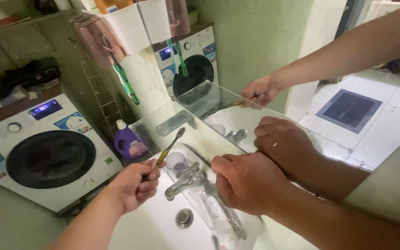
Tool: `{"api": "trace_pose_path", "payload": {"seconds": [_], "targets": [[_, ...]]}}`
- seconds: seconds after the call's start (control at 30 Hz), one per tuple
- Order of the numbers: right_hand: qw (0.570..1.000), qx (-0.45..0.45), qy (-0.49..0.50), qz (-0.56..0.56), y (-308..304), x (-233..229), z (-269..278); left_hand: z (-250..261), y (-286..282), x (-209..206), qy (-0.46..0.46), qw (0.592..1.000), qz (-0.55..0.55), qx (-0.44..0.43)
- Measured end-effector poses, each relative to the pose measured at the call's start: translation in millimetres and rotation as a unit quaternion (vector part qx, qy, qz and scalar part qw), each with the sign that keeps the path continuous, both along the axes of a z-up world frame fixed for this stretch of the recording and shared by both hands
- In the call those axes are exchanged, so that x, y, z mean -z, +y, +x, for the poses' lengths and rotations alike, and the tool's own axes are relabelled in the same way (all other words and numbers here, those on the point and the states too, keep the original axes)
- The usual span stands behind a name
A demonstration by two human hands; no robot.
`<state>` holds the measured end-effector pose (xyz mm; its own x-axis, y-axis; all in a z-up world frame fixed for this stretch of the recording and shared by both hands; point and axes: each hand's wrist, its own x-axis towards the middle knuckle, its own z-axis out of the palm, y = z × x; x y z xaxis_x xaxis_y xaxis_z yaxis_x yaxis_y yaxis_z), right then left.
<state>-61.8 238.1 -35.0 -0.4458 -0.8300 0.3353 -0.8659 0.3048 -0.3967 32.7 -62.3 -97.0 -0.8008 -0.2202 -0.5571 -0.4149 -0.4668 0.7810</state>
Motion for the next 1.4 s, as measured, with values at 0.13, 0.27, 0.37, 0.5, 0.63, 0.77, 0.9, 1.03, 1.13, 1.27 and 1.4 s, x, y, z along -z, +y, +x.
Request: {"api": "trace_pose_path", "payload": {"seconds": [0.13,0.27,0.37,0.5,0.63,0.77,0.9,1.03,1.13,1.27,1.4], "targets": [[1.000,-0.003,0.006,-0.005,0.9,1.4,-2.0,-17.9,22.7,2.5,0.013,0.999,0.032,-0.012],[1.000,-0.005,0.007,0.002,0.7,1.7,-1.4,-10.6,33.0,-3.5,-0.015,0.997,0.059,0.044],[1.000,-0.004,0.014,-0.008,1.1,1.6,-1.8,-15.3,14.4,16.4,0.008,0.997,0.061,0.041],[1.000,-0.001,0.012,-0.004,0.5,3.2,-1.9,-18.4,20.5,2.4,0.032,0.998,0.052,-0.021],[1.000,-0.005,0.007,-0.001,-0.5,4.2,-3.5,-20.1,20.6,3.4,0.004,0.998,0.047,0.041],[1.000,-0.011,0.015,-0.018,1.0,5.0,-2.6,-23.2,23.8,10.4,0.036,0.998,0.057,-0.011],[0.999,-0.012,0.020,-0.022,1.2,4.9,-4.9,-17.8,22.9,14.7,0.038,0.995,0.081,0.053],[1.000,-0.005,0.010,0.002,0.4,6.5,-3.1,-15.0,25.5,19.6,0.008,0.994,0.098,0.044],[1.000,-0.004,0.020,-0.014,1.0,7.5,-3.8,-14.6,31.1,10.2,0.024,0.995,0.093,0.014],[0.998,-0.008,0.038,-0.042,1.3,9.4,-2.6,-2.6,44.5,1.4,-0.024,0.991,0.090,0.100],[0.999,-0.005,0.043,-0.027,3.2,8.4,-2.2,17.2,34.6,19.0,-0.019,0.994,0.083,0.071]]}}
